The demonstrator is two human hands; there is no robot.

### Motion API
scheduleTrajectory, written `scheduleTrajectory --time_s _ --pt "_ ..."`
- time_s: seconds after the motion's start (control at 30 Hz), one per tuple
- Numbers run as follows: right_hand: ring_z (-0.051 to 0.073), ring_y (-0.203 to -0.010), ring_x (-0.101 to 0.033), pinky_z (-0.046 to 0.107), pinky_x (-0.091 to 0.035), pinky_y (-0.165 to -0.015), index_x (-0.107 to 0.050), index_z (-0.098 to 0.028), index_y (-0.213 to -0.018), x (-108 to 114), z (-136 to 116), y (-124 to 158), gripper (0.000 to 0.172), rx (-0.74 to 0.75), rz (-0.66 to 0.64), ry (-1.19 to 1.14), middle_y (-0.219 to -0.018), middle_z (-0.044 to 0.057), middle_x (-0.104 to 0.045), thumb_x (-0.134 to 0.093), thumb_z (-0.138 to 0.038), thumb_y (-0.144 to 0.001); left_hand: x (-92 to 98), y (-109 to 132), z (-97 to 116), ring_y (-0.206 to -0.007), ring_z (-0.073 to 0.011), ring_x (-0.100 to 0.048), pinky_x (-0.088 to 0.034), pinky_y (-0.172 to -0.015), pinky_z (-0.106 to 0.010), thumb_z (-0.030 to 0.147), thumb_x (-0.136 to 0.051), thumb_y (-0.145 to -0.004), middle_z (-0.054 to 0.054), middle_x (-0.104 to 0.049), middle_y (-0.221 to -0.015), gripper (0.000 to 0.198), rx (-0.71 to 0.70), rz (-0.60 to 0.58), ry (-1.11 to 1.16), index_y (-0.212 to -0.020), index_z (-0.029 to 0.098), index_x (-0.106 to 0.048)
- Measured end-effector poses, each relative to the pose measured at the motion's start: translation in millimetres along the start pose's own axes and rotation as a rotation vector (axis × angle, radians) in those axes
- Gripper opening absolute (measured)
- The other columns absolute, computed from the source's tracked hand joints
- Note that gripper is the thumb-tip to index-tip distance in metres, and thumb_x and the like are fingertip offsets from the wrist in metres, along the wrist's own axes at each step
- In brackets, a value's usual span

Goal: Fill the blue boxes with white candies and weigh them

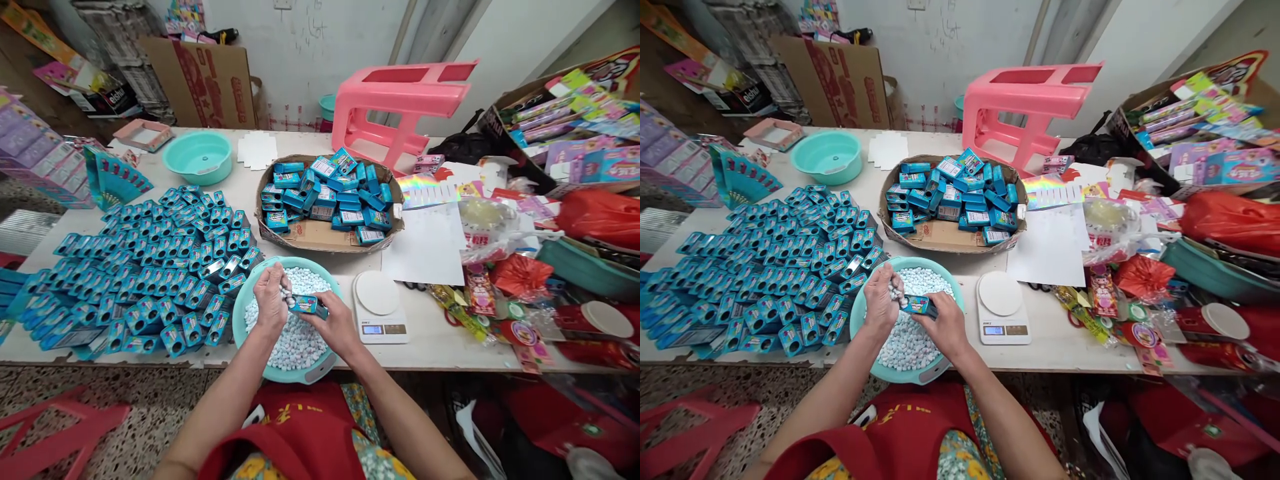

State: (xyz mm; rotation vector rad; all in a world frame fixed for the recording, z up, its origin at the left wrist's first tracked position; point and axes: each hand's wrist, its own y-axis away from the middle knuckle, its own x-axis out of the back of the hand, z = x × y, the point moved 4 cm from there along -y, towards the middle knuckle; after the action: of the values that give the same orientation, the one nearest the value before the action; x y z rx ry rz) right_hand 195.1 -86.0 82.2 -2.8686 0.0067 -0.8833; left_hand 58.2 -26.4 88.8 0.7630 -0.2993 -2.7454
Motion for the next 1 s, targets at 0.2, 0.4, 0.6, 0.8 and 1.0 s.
scheduleTrajectory --time_s 0.2,0.4,0.6,0.8,1.0 --pt "0.022 -0.089 -0.061 0.034 -0.049 -0.079 -0.063 -0.022 -0.100 16.8 15.5 4.3 0.035 -0.113 0.062 -0.210 -0.097 0.004 -0.065 -0.074 -0.039 -0.071 4.0 -6.1 9.7 -0.040 -0.0042 -0.033 -0.022 -0.037 -0.017 0.047 -0.067 -0.072 0.007 -0.036 -0.053 0.038 0.134 -0.026 0.050 -0.068 0.019 -0.043" --pt "0.023 -0.093 -0.062 0.037 -0.050 -0.083 -0.065 -0.022 -0.099 17.8 23.0 -4.6 0.036 -0.136 0.088 -0.327 -0.099 0.004 -0.066 -0.076 -0.037 -0.067 46.2 -27.0 -34.2 -0.070 -0.0165 -0.058 -0.046 -0.063 -0.026 0.045 -0.065 -0.069 -0.003 -0.061 -0.072 0.029 0.052 -0.164 -0.733 -0.068 0.017 -0.058" --pt "0.021 -0.087 -0.063 0.037 -0.051 -0.082 -0.060 -0.021 -0.102 64.1 72.8 14.0 0.039 -0.296 0.275 -0.474 -0.095 0.004 -0.066 -0.075 -0.035 -0.069 60.0 -36.7 -47.2 -0.105 -0.0266 -0.057 -0.043 -0.091 -0.041 0.044 -0.055 -0.077 -0.009 -0.064 -0.106 0.032 -0.133 -0.160 -1.077 -0.097 0.019 -0.061" --pt "0.024 -0.087 -0.063 0.043 -0.050 -0.084 -0.059 -0.017 -0.099 117.3 180.5 36.6 0.044 -0.480 0.569 -0.331 -0.092 0.006 -0.067 -0.076 -0.039 -0.065 -61.3 -90.4 -45.5 -0.100 -0.0234 -0.057 -0.041 -0.094 -0.038 0.034 -0.060 -0.076 -0.008 -0.062 -0.105 0.026 -0.293 -0.304 -0.980 -0.098 0.020 -0.061" --pt "0.030 -0.109 -0.057 0.051 -0.046 -0.092 -0.054 -0.019 -0.117 124.6 212.9 33.1 0.058 -0.428 0.575 -0.243 -0.118 0.011 -0.059 -0.074 -0.037 -0.066 -186.0 -162.9 -122.0 -0.097 -0.0261 -0.059 -0.046 -0.085 -0.040 0.028 -0.070 -0.073 -0.012 -0.063 -0.097 0.031 0.064 -0.242 -0.822 -0.098 0.012 -0.062"
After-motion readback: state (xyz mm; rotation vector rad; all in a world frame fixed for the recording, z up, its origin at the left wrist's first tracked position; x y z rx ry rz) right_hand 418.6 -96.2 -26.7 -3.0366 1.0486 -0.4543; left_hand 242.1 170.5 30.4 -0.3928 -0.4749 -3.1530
